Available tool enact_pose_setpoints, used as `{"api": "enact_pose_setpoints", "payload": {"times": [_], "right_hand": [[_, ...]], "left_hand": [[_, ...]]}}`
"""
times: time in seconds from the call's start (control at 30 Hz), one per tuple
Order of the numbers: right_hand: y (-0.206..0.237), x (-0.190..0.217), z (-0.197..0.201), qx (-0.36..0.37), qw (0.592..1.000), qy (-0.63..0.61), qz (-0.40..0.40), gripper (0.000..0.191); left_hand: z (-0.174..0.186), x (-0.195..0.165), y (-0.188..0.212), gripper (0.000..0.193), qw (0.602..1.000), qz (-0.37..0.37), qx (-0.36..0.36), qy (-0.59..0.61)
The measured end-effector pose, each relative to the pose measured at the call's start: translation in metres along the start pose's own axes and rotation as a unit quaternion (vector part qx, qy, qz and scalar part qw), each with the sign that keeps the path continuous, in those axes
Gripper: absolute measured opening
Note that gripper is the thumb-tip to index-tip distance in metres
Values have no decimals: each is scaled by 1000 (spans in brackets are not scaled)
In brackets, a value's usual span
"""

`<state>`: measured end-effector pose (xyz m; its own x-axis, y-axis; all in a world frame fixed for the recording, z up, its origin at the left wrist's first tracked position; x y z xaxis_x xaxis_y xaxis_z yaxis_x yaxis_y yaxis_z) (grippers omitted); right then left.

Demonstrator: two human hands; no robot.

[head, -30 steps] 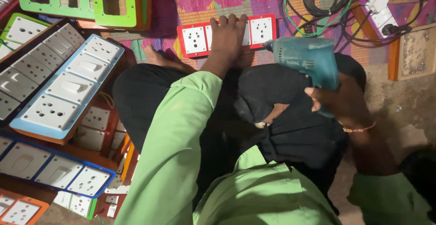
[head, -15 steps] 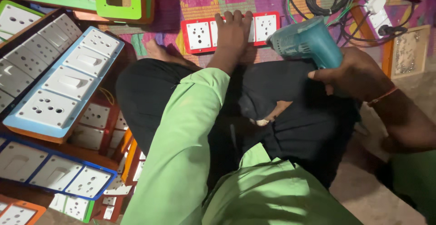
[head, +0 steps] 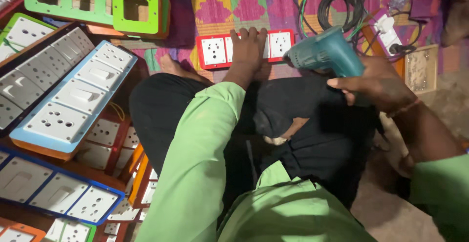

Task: The person uses a corded electric drill to fasten screws into the back of several power strip housings. They handle multiple units one at a time, drilling into each, then placing them aside on a pile.

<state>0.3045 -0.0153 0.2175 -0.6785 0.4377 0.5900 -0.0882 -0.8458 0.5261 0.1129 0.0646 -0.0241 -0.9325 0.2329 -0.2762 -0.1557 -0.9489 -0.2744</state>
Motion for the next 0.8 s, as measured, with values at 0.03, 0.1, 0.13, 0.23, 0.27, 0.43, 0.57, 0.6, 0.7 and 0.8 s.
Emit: {"api": "enact_pose_setpoints", "payload": {"times": [0.03, 0.1, 0.13, 0.23, 0.27, 0.43, 0.57, 0.6, 0.7, 0.8], "right_hand": [[1, -1, 2, -8, 999, -34, -16, 27], [2, -4, 6, -25, 993, -101, -50, 27], [1, -2, 9, -38, 994, -91, -42, 27], [-8, 4, 11, -71, 994, -77, -30, 24], [-14, 6, 10, -76, 993, -82, -34, 23], [-32, 12, 4, -89, 991, -90, -38, 21], [-38, 18, 1, -80, 988, -129, -7, 26], [-39, 19, 1, -79, 988, -133, 1, 27], [-42, 14, 1, -74, 989, -127, -21, 26], [-44, 11, 1, -82, 989, -122, -17, 25]], "left_hand": [[-1, 1, 1, 48, 1000, 1, 10, -2], [1, 1, 1, 51, 1000, -9, -4, -14], [2, 1, 0, 53, 1000, -13, -13, -20], [2, -1, -1, 55, 1000, -10, 7, -8], [3, -1, -1, 55, 1000, -11, 13, -7], [2, -3, -1, 68, 997, -9, 74, -6], [5, -2, -5, 63, 998, 4, 65, -6], [5, -2, -5, 62, 998, 3, 66, -7], [5, -3, -4, 62, 998, -3, 65, -13], [3, -3, -3, 62, 997, -2, 71, -15]]}}
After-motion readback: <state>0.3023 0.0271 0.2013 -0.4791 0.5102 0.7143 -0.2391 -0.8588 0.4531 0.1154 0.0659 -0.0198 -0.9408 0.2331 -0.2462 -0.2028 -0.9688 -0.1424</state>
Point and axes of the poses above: each hand's wrist, its own y-axis away from the middle knuckle, its own z-axis out of the back of the hand, x = y × z, the point moved 7 cm from there along -y, towards the middle knuckle, and after that the axes turned 14 degrees about -x, right-handed, at the moved point
